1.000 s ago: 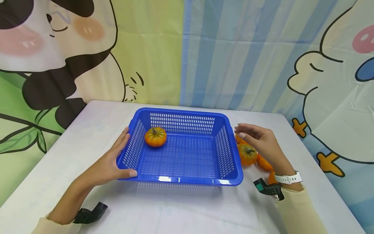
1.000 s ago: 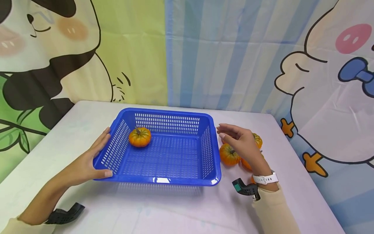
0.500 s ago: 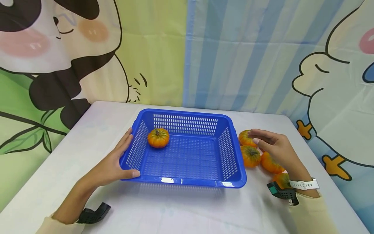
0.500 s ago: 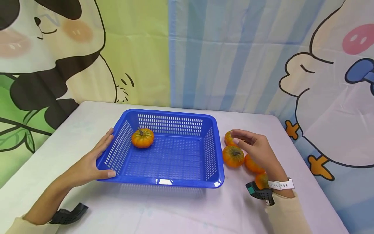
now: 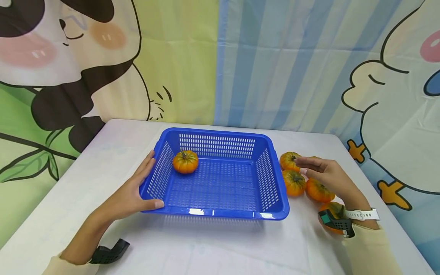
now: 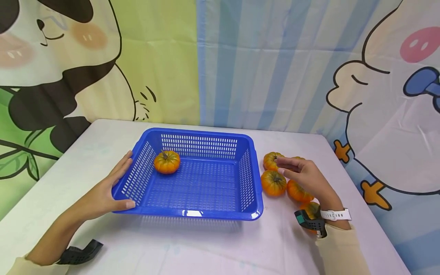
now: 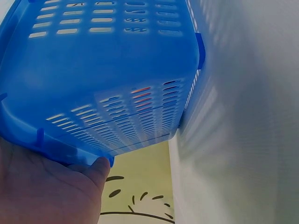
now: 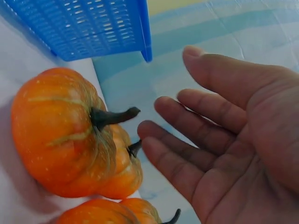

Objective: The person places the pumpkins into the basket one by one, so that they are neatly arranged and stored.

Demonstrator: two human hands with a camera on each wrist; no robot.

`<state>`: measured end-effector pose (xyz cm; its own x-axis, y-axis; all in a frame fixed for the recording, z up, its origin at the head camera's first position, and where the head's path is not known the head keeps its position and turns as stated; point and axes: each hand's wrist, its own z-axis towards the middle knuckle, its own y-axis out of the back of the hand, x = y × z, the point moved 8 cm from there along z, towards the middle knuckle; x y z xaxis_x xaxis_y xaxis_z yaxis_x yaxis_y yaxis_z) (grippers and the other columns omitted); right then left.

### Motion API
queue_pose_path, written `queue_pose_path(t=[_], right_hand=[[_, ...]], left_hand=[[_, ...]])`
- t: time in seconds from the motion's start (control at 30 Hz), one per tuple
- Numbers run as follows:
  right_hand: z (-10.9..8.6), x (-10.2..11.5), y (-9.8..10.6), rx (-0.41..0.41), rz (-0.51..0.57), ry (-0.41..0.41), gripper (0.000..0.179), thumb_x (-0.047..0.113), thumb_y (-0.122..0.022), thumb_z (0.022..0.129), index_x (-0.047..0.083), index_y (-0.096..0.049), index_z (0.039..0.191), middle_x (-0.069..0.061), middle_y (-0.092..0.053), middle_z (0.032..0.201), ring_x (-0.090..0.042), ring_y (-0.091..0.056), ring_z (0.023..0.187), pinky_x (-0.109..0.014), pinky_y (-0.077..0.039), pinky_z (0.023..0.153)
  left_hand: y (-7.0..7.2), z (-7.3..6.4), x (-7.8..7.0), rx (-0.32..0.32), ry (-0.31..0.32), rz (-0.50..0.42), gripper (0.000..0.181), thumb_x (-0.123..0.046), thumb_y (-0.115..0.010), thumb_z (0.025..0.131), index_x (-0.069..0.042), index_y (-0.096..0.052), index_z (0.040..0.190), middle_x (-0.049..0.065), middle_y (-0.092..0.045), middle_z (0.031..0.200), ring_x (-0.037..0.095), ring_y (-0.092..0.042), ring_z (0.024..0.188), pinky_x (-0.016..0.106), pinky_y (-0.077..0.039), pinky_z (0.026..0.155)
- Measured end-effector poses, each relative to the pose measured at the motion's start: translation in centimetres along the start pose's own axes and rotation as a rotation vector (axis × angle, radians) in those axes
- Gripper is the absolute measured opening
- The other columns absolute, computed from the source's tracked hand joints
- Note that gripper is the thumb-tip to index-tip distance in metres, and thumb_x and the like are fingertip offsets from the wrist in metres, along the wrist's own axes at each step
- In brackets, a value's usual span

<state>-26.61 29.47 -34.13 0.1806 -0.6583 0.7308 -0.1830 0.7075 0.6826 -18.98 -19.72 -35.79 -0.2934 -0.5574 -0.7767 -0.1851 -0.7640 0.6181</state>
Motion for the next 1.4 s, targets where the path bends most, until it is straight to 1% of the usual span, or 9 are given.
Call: queue_pose_path(t=[0.17, 0.3, 0.63, 0.77, 0.93, 1.07, 1.23, 1.4], right_hand=[[-0.3, -0.6, 0.4, 0.032, -0.036, -0.039, 0.050, 0.035, -0.064, 0.095, 0.005, -0.058, 0.135, -0.018, -0.054, 0.136, -0.036, -0.058, 0.116, -0.025, -0.054, 0.084], [-0.2, -1.0, 0.4, 0.058, -0.028, -0.063, 0.053, 0.035, -0.065, 0.094, 0.003, -0.056, 0.136, -0.019, -0.054, 0.136, -0.039, -0.054, 0.121, -0.028, -0.053, 0.087], [0.4, -1.7, -0.5, 0.087, -0.052, -0.073, 0.053, 0.031, -0.067, 0.094, 0.001, -0.056, 0.135, -0.020, -0.056, 0.133, -0.039, -0.053, 0.122, -0.036, -0.053, 0.090], [0.5, -1.5, -1.0, 0.103, -0.056, -0.046, 0.052, 0.031, -0.066, 0.094, 0.000, -0.057, 0.134, -0.020, -0.057, 0.132, -0.040, -0.053, 0.122, -0.039, -0.052, 0.091], [0.6, -1.0, -1.4, 0.105, -0.033, -0.027, 0.051, 0.028, -0.065, 0.095, -0.001, -0.056, 0.135, -0.021, -0.057, 0.132, -0.040, -0.054, 0.120, -0.037, -0.053, 0.089], [0.6, -1.2, -1.5, 0.103, -0.002, -0.045, 0.048, 0.023, -0.064, 0.096, -0.003, -0.055, 0.135, -0.021, -0.057, 0.132, -0.040, -0.055, 0.120, -0.036, -0.053, 0.089], [0.5, -1.5, -1.9, 0.137, 0.008, -0.060, 0.048, 0.022, -0.064, 0.096, -0.003, -0.054, 0.136, -0.021, -0.058, 0.131, -0.039, -0.055, 0.120, -0.037, -0.052, 0.091], [0.6, -1.5, -2.5, 0.177, 0.008, -0.028, 0.042, 0.015, -0.062, 0.097, -0.003, -0.055, 0.134, -0.020, -0.060, 0.128, -0.039, -0.054, 0.121, -0.035, -0.052, 0.091]], left_hand=[[0.0, 0.1, 0.0, -0.001, 0.003, -0.007, 0.115, -0.030, -0.081, 0.075, -0.016, -0.003, 0.157, -0.004, 0.008, 0.162, 0.039, -0.002, 0.146, 0.072, -0.021, 0.102], [0.0, 0.1, 0.1, -0.006, 0.009, -0.008, 0.115, -0.030, -0.081, 0.075, -0.016, -0.003, 0.157, -0.005, 0.008, 0.162, 0.039, -0.002, 0.146, 0.073, -0.021, 0.102], [0.2, 0.0, 0.0, -0.005, 0.017, -0.001, 0.114, -0.031, -0.081, 0.075, -0.017, -0.003, 0.157, -0.005, 0.008, 0.162, 0.039, -0.002, 0.146, 0.073, -0.022, 0.101], [0.2, -0.1, 0.0, -0.003, 0.020, -0.001, 0.114, -0.031, -0.080, 0.076, -0.016, -0.003, 0.157, -0.005, 0.008, 0.163, 0.039, -0.002, 0.146, 0.073, -0.022, 0.101], [0.2, -0.1, 0.1, -0.003, 0.019, -0.019, 0.113, -0.030, -0.080, 0.076, -0.017, -0.003, 0.157, -0.006, 0.008, 0.162, 0.037, -0.001, 0.146, 0.074, -0.020, 0.102], [0.2, -0.1, 0.2, -0.004, 0.011, -0.027, 0.112, -0.029, -0.080, 0.076, -0.017, -0.004, 0.158, -0.006, 0.008, 0.162, 0.037, 0.000, 0.147, 0.074, -0.018, 0.102], [0.1, -0.1, 0.2, -0.002, 0.007, -0.024, 0.112, -0.029, -0.080, 0.076, -0.017, -0.004, 0.158, -0.006, 0.008, 0.162, 0.037, -0.001, 0.146, 0.074, -0.019, 0.102], [0.0, 0.0, 0.2, -0.004, 0.008, -0.016, 0.112, -0.029, -0.080, 0.076, -0.016, -0.004, 0.158, -0.006, 0.008, 0.162, 0.038, -0.002, 0.146, 0.074, -0.021, 0.101]])
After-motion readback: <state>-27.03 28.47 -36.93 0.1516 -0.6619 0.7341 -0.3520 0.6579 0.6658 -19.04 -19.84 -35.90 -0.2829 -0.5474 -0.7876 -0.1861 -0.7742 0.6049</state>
